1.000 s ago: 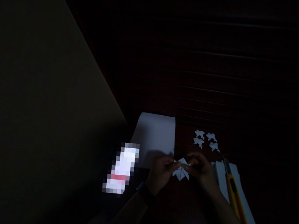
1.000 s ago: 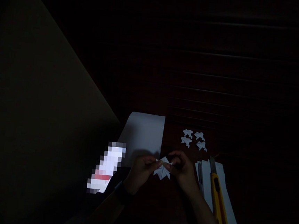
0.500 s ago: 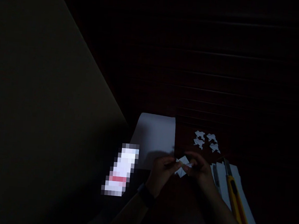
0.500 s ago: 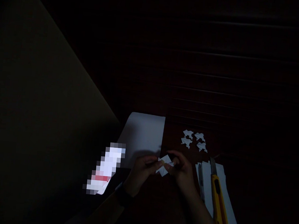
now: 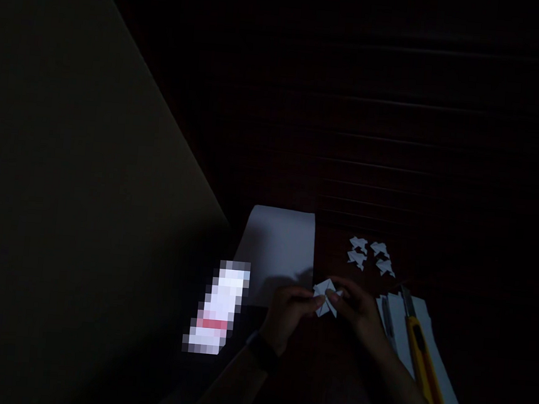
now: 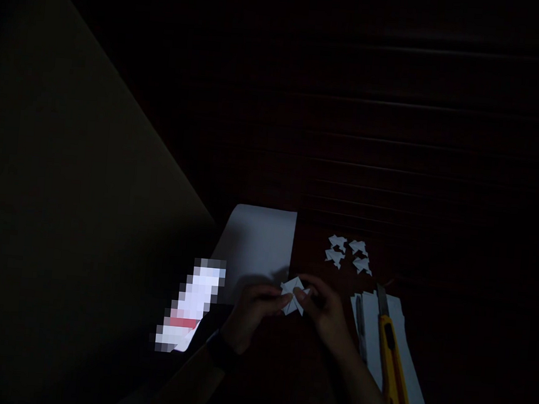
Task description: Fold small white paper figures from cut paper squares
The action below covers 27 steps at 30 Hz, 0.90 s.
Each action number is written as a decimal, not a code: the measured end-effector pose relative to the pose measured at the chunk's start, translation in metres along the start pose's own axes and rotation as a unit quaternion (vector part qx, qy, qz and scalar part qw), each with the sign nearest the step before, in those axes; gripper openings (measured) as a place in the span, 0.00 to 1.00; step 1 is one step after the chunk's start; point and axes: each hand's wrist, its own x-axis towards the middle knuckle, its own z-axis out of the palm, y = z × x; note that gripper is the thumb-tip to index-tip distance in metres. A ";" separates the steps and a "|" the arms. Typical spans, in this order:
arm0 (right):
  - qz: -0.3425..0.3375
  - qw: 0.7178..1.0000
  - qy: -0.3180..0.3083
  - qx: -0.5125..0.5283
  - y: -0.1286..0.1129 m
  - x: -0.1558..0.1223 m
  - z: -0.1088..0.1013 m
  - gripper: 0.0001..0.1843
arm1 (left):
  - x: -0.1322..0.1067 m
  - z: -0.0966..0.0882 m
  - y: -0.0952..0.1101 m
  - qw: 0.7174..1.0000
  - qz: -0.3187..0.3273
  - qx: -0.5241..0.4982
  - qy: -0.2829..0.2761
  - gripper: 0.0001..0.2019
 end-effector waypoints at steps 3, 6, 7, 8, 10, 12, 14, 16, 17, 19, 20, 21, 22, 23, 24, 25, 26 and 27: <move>-0.002 1.000 -0.003 -0.011 0.000 0.000 0.001 0.16 | 0.000 0.000 0.001 1.000 0.001 0.013 0.017 0.12; -0.023 0.999 -0.035 -0.025 -0.001 0.001 0.002 0.13 | 0.000 0.000 0.002 0.996 0.035 0.076 0.040 0.09; -0.032 0.998 -0.038 -0.028 -0.001 0.001 0.003 0.13 | 0.000 0.000 0.003 0.991 0.063 0.110 0.051 0.09; -0.045 0.998 -0.031 -0.031 -0.001 0.002 0.003 0.16 | -0.002 -0.001 0.005 0.982 0.100 0.149 0.064 0.08; -0.081 0.996 0.012 -0.043 -0.002 0.002 0.003 0.26 | -0.006 -0.003 0.008 0.950 0.191 0.230 0.088 0.08; -0.112 0.990 0.053 -0.062 -0.004 -0.001 0.005 0.38 | -0.012 -0.006 0.010 0.909 0.275 0.296 0.104 0.10; -0.126 0.987 0.065 -0.079 -0.007 -0.006 0.007 0.42 | -0.016 -0.008 0.008 0.876 0.331 0.337 0.098 0.13; -0.134 0.986 0.056 -0.080 -0.010 -0.013 0.010 0.41 | -0.020 -0.009 0.004 0.861 0.359 0.352 0.081 0.15; -0.139 0.986 0.054 -0.075 -0.011 -0.016 0.012 0.39 | -0.022 -0.008 0.001 0.859 0.369 0.349 0.068 0.16; -0.149 0.985 0.057 -0.061 -0.011 -0.022 0.016 0.28 | -0.025 -0.005 -0.001 0.864 0.383 0.326 0.037 0.17; -0.153 0.985 0.064 -0.056 -0.011 -0.025 0.017 0.23 | -0.028 -0.003 -0.001 0.870 0.384 0.309 0.024 0.17; -0.157 0.983 0.072 -0.054 -0.010 -0.027 0.019 0.17 | -0.030 -0.001 -0.001 0.878 0.382 0.289 0.017 0.17; -0.161 0.982 0.082 -0.056 -0.009 -0.029 0.021 0.13 | -0.033 0.000 0.001 0.888 0.376 0.265 0.015 0.17; -0.165 0.980 0.094 -0.059 -0.008 -0.031 0.022 0.11 | -0.036 0.001 0.003 0.901 0.363 0.235 0.016 0.17; -0.171 0.977 0.109 -0.064 -0.007 -0.033 0.024 0.10 | -0.040 0.000 0.005 0.918 0.345 0.196 0.018 0.18; -0.181 0.972 0.127 -0.074 -0.006 -0.035 0.025 0.10 | -0.043 -0.001 0.006 0.936 0.319 0.146 0.022 0.20; -0.195 0.966 0.147 -0.088 -0.005 -0.038 0.025 0.09 | -0.046 -0.002 0.007 0.955 0.283 0.088 0.025 0.22; -0.212 0.957 0.164 -0.108 -0.004 -0.041 0.026 0.09 | -0.050 -0.004 0.006 0.972 0.234 0.026 0.023 0.23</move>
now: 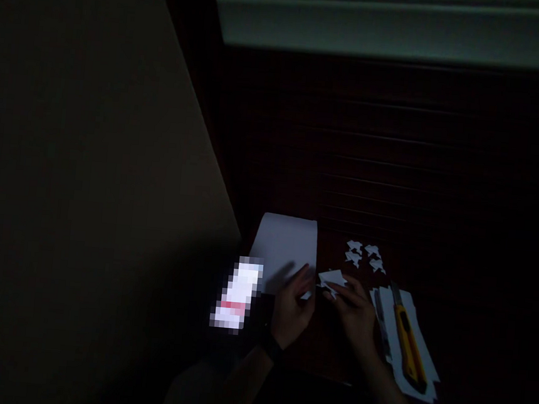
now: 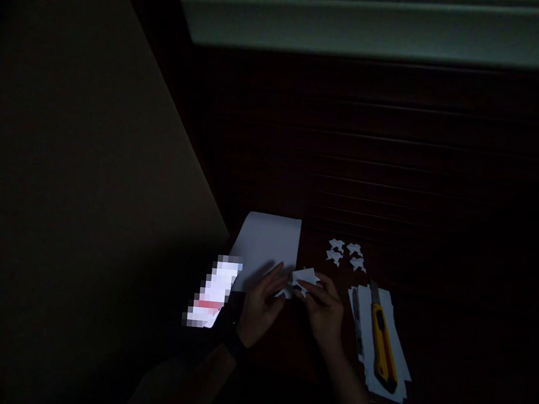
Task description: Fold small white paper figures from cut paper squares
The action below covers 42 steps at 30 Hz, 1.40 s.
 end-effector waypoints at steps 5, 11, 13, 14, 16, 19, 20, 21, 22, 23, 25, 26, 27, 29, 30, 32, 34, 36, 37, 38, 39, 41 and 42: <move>-0.119 0.987 -0.006 -0.103 0.002 -0.024 0.002 0.16 | -0.021 -0.005 -0.005 0.943 -0.236 -0.233 -0.023 0.22; -0.154 0.978 -0.061 -0.124 -0.002 -0.049 0.014 0.21 | -0.033 0.000 -0.012 0.918 -0.241 -0.314 0.024 0.18; -0.130 0.984 -0.064 -0.107 -0.010 -0.050 0.013 0.20 | -0.031 -0.002 -0.012 0.926 -0.229 -0.296 0.045 0.18; -0.111 0.987 -0.062 -0.097 -0.015 -0.049 0.011 0.19 | -0.029 -0.004 -0.012 0.933 -0.220 -0.280 0.058 0.19; -0.072 0.993 -0.054 -0.075 -0.024 -0.042 0.007 0.19 | -0.022 -0.006 -0.011 0.947 -0.198 -0.237 0.083 0.19; -0.009 0.998 -0.047 -0.037 -0.033 -0.023 0.000 0.21 | -0.010 -0.006 -0.011 0.965 -0.166 -0.183 0.092 0.18; 0.014 0.998 -0.053 -0.018 -0.033 -0.016 -0.001 0.22 | -0.005 -0.005 -0.012 0.969 -0.157 -0.168 0.086 0.17; 0.037 0.997 -0.061 0.002 -0.031 -0.008 -0.002 0.21 | 0.000 -0.003 -0.012 0.973 -0.150 -0.154 0.079 0.17; 0.061 0.995 -0.074 0.022 -0.028 0.000 -0.002 0.20 | 0.006 -0.001 -0.013 0.976 -0.147 -0.144 0.072 0.17; 0.083 0.992 -0.086 0.039 -0.023 0.007 -0.002 0.18 | 0.011 0.000 -0.014 0.978 -0.145 -0.136 0.065 0.17; 0.120 0.986 -0.094 0.060 -0.012 0.020 -0.002 0.15 | 0.023 0.003 -0.017 0.979 -0.148 -0.135 0.045 0.17; 0.135 0.985 -0.091 0.065 -0.006 0.025 -0.003 0.14 | 0.028 0.004 -0.019 0.978 -0.152 -0.139 0.032 0.17; 0.147 0.983 -0.087 0.067 0.000 0.029 -0.003 0.14 | 0.033 0.004 -0.020 0.977 -0.157 -0.144 0.017 0.17; 0.170 0.979 -0.091 0.072 0.011 0.035 -0.004 0.14 | 0.043 0.004 -0.024 0.974 -0.172 -0.149 0.001 0.17; 0.178 0.976 -0.105 0.073 0.015 0.037 -0.005 0.15 | 0.047 0.003 -0.026 0.972 -0.180 -0.149 0.001 0.16; 0.177 0.971 -0.147 0.070 0.021 0.041 -0.007 0.16 | 0.054 0.002 -0.031 0.970 -0.192 -0.147 0.008 0.16; 0.162 0.966 -0.193 0.060 0.026 0.044 -0.010 0.19 | 0.058 0.001 -0.036 0.969 -0.201 -0.142 0.009 0.15; 0.150 0.962 -0.222 0.052 0.028 0.047 -0.013 0.21 | 0.060 0.000 -0.039 0.969 -0.206 -0.136 0.003 0.14; 0.151 0.960 -0.230 0.050 0.029 0.049 -0.014 0.21 | 0.061 0.000 -0.039 0.970 -0.206 -0.132 -0.002 0.14; 0.157 0.957 -0.237 0.050 0.029 0.050 -0.015 0.21 | 0.062 -0.001 -0.040 0.970 -0.207 -0.128 -0.008 0.14; 0.168 0.954 -0.243 0.053 0.030 0.052 -0.016 0.21 | 0.062 -0.001 -0.040 0.970 -0.207 -0.126 -0.014 0.14; 0.196 0.943 -0.261 0.072 0.031 0.055 -0.018 0.20 | 0.064 -0.003 -0.039 0.969 -0.208 -0.126 -0.031 0.14; 0.208 0.936 -0.270 0.085 0.032 0.056 -0.019 0.19 | 0.065 -0.004 -0.039 0.969 -0.209 -0.127 -0.040 0.14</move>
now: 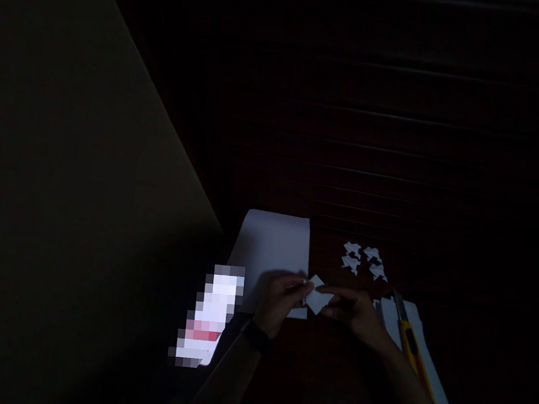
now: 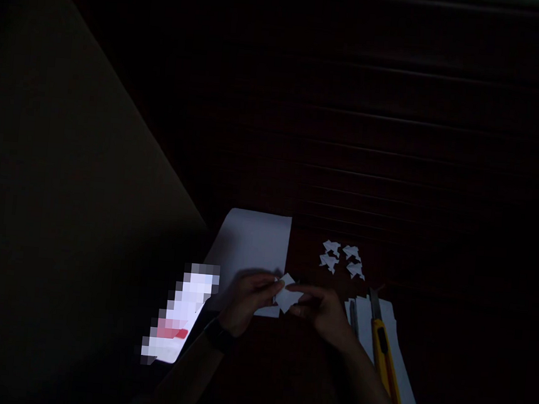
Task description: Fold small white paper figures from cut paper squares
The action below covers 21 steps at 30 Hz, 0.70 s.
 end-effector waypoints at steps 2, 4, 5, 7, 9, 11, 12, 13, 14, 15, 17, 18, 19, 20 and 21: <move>0.012 1.000 -0.015 0.019 0.000 0.002 -0.002 0.17 | 0.002 -0.002 0.002 1.000 -0.004 0.007 -0.011 0.15; 0.019 0.999 -0.020 0.022 0.000 0.005 -0.003 0.17 | 0.005 -0.004 0.003 1.000 -0.012 0.020 -0.013 0.16; 0.021 0.999 -0.020 0.022 0.000 0.006 -0.003 0.17 | 0.006 -0.005 0.004 0.999 -0.015 0.026 -0.011 0.16; 0.027 0.999 -0.015 0.023 0.000 0.008 -0.003 0.17 | 0.009 -0.006 0.005 0.999 -0.016 0.034 -0.017 0.16; 0.031 0.999 -0.011 0.025 -0.001 0.010 -0.003 0.17 | 0.011 -0.005 0.007 0.999 -0.011 0.035 -0.031 0.16; 0.036 0.999 -0.016 0.022 -0.001 0.011 -0.002 0.16 | 0.011 -0.005 0.008 0.998 -0.011 0.033 -0.046 0.15; 0.037 0.999 -0.021 0.019 -0.001 0.011 -0.002 0.16 | 0.011 -0.005 0.008 0.998 -0.015 0.031 -0.051 0.14; 0.036 0.999 -0.022 0.016 -0.001 0.011 -0.002 0.16 | 0.010 -0.006 0.008 0.998 -0.020 0.028 -0.055 0.14; 0.035 0.999 -0.019 0.014 -0.001 0.011 -0.001 0.16 | 0.010 -0.006 0.009 0.998 -0.025 0.022 -0.059 0.14; 0.036 0.999 -0.013 0.012 0.000 0.011 0.000 0.16 | 0.009 -0.007 0.009 0.997 -0.031 0.016 -0.062 0.14; 0.046 0.999 0.005 0.012 0.001 0.011 0.002 0.16 | 0.008 -0.008 0.010 0.997 -0.047 -0.002 -0.064 0.15; 0.049 0.999 0.011 0.012 0.001 0.011 0.004 0.15 | 0.008 -0.009 0.011 0.996 -0.057 -0.012 -0.061 0.15; 0.049 0.999 0.018 0.013 0.002 0.011 0.005 0.14 | 0.007 -0.009 0.011 0.996 -0.069 -0.023 -0.056 0.15; 0.047 0.999 0.022 0.012 0.002 0.011 0.006 0.13 | 0.007 -0.009 0.012 0.995 -0.078 -0.033 -0.048 0.16; 0.044 0.999 0.025 0.013 0.002 0.011 0.007 0.13 | 0.007 -0.010 0.013 0.995 -0.083 -0.042 -0.041 0.16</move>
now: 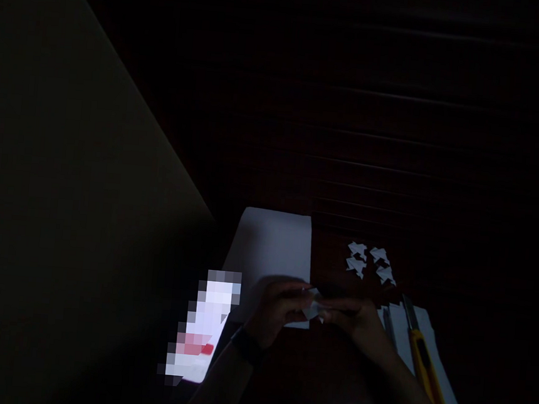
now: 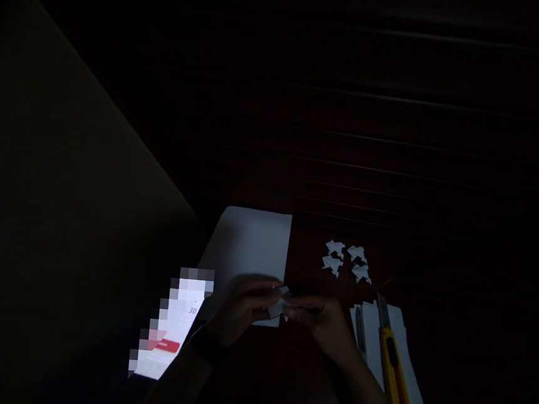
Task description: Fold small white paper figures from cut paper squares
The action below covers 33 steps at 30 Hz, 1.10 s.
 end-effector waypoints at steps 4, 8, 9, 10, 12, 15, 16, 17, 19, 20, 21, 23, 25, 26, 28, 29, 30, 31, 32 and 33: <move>-0.001 1.000 0.013 0.022 0.001 0.001 0.003 0.12 | 0.000 -0.001 0.000 0.999 0.000 -0.036 0.007 0.21; 0.010 0.998 0.013 0.067 0.001 0.000 0.005 0.12 | 0.001 -0.001 -0.002 0.999 -0.004 -0.049 -0.023 0.12; 0.013 0.997 0.020 0.076 0.001 0.000 0.005 0.12 | 0.002 -0.001 -0.002 0.998 -0.007 -0.051 -0.032 0.12; 0.015 0.996 0.031 0.085 0.002 0.000 0.005 0.12 | 0.002 0.000 -0.002 0.998 -0.012 -0.054 -0.041 0.12; 0.020 0.993 0.055 0.106 0.004 0.000 0.005 0.13 | 0.001 0.002 0.000 0.997 -0.019 -0.053 -0.057 0.13; 0.043 0.985 0.067 0.152 0.008 0.002 0.005 0.14 | -0.001 0.004 0.003 0.997 -0.003 -0.010 -0.077 0.14; 0.056 0.982 0.067 0.167 0.010 0.002 0.005 0.15 | -0.001 0.004 0.003 0.997 0.009 0.016 -0.080 0.15; 0.068 0.979 0.067 0.180 0.012 0.003 0.005 0.16 | -0.002 0.004 0.002 0.996 0.019 0.042 -0.079 0.15; 0.090 0.975 0.065 0.192 0.014 0.004 0.005 0.17 | -0.001 0.003 -0.001 0.994 0.027 0.086 -0.067 0.15; 0.096 0.975 0.064 0.192 0.014 0.004 0.005 0.18 | 0.000 0.003 -0.002 0.993 0.026 0.100 -0.056 0.16; 0.097 0.975 0.063 0.191 0.015 0.004 0.005 0.19 | 0.001 0.003 -0.004 0.993 0.026 0.109 -0.045 0.16; 0.090 0.976 0.057 0.189 0.013 0.004 0.006 0.20 | 0.002 0.003 -0.008 0.991 0.032 0.123 -0.033 0.17; 0.082 0.976 0.053 0.193 0.012 0.003 0.007 0.20 | 0.004 0.003 -0.010 0.990 0.042 0.133 -0.035 0.17; 0.078 0.976 0.052 0.195 0.012 0.003 0.007 0.19 | 0.004 0.002 -0.010 0.989 0.047 0.138 -0.036 0.17; 0.072 0.976 0.051 0.198 0.012 0.003 0.006 0.17 | 0.005 0.002 -0.012 0.987 0.055 0.149 -0.033 0.17; 0.069 0.976 0.050 0.199 0.013 0.003 0.006 0.15 | 0.006 0.002 -0.013 0.985 0.062 0.155 -0.031 0.17; 0.067 0.976 0.049 0.200 0.014 0.004 0.005 0.14 | 0.007 0.002 -0.014 0.984 0.071 0.163 -0.030 0.17; 0.065 0.976 0.048 0.203 0.015 0.004 0.005 0.14 | 0.007 0.002 -0.015 0.981 0.081 0.171 -0.031 0.17; 0.065 0.975 0.048 0.206 0.016 0.004 0.004 0.15 | 0.008 0.002 -0.016 0.979 0.091 0.180 -0.031 0.16; 0.064 0.974 0.049 0.210 0.016 0.004 0.003 0.15 | 0.008 0.002 -0.018 0.976 0.102 0.190 -0.030 0.16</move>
